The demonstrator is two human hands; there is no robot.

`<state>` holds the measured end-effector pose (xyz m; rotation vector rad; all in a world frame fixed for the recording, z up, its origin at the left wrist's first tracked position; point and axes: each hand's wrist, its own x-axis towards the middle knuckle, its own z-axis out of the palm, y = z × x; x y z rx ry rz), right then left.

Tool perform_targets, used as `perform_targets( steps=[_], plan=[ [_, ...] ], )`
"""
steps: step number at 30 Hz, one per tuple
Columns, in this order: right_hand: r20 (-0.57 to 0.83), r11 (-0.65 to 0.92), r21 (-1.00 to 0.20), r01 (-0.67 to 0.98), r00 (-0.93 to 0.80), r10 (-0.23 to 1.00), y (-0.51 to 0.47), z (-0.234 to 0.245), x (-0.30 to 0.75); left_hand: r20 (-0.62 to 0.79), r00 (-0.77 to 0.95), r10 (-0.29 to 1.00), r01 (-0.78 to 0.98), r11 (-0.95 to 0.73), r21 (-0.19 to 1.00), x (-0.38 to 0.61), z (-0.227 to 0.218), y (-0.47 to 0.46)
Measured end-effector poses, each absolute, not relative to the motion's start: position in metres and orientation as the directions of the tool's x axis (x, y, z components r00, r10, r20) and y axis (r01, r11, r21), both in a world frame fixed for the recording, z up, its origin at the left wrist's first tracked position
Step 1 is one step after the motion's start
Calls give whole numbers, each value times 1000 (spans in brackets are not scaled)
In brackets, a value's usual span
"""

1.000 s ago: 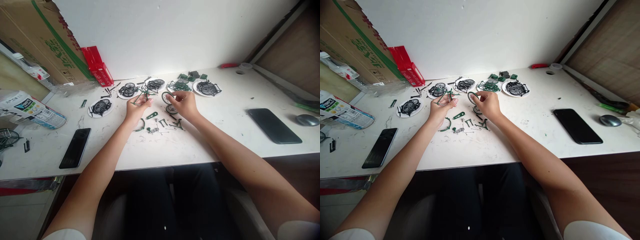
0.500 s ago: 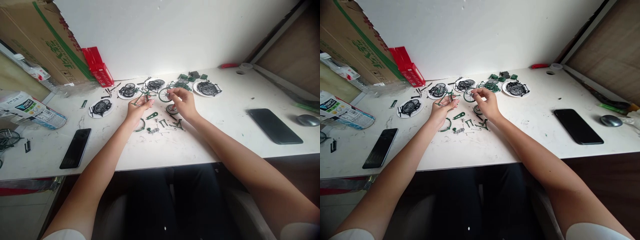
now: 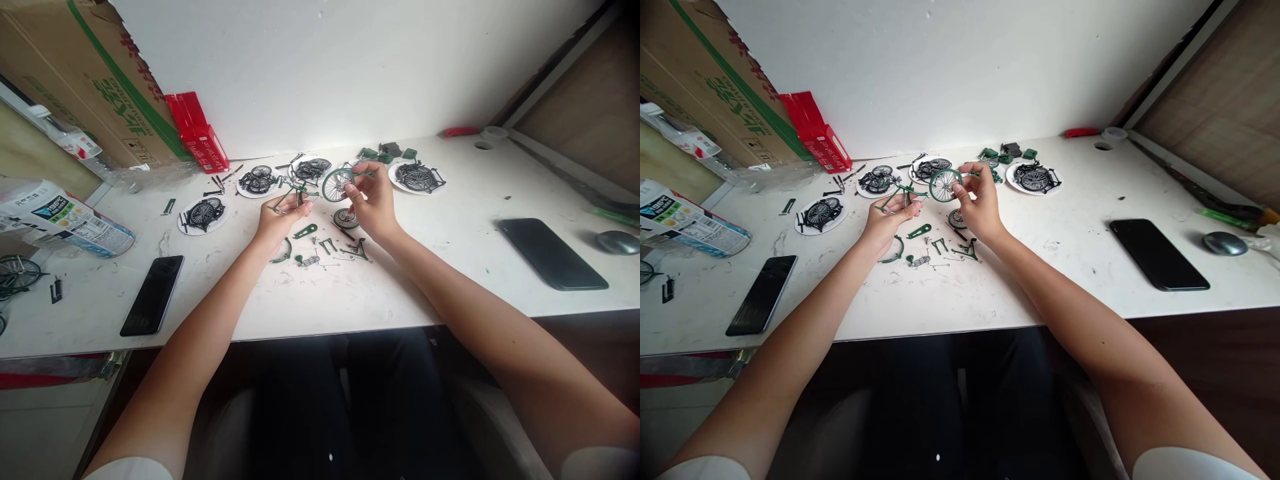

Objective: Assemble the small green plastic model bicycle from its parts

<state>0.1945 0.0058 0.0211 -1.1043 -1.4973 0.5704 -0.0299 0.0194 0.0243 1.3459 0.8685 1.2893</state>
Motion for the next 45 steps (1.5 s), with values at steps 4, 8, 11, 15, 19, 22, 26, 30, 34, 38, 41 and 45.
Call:
perform_targets(
  steps=[4,8,11,15,19,22,26,30,34,38,41,45],
  plan=[
    [462,423,-855,299,72,884,5,23,194,232,175,957,-149,-208,967,-29,25,18],
    [421,403,-882,245,23,907,1,25,188,240,195,951,-134,-216,967,-29,23,18],
    [406,392,-892,226,14,914,-2,27,185,244,186,952,-126,-223,967,-29,21,18],
    [384,373,-896,240,0,923,-3,27,184,229,220,948,-100,-211,972,-28,25,14],
    [389,388,-885,258,-50,920,-1,24,184,222,240,945,-109,-201,974,-27,27,11],
    [387,392,-888,241,-69,919,0,24,183,216,244,945,-117,-193,974,-27,26,12],
    [383,387,-900,199,-63,922,0,24,182,209,241,948,-128,-182,975,-28,25,13],
    [368,375,-902,214,-70,927,-1,23,181,188,254,949,-133,-158,978,-28,26,12],
    [451,435,-845,312,-23,892,-5,25,181,172,237,956,-122,-147,982,-28,24,14],
    [546,494,-748,443,-12,838,-12,32,182,180,182,967,-105,-162,981,-29,21,18],
    [544,516,-722,462,-82,835,-13,33,181,186,157,970,-95,-173,980,-29,20,19],
    [568,543,-701,463,-99,817,-9,27,180,212,148,966,-82,-202,976,-27,18,18]
  ],
)
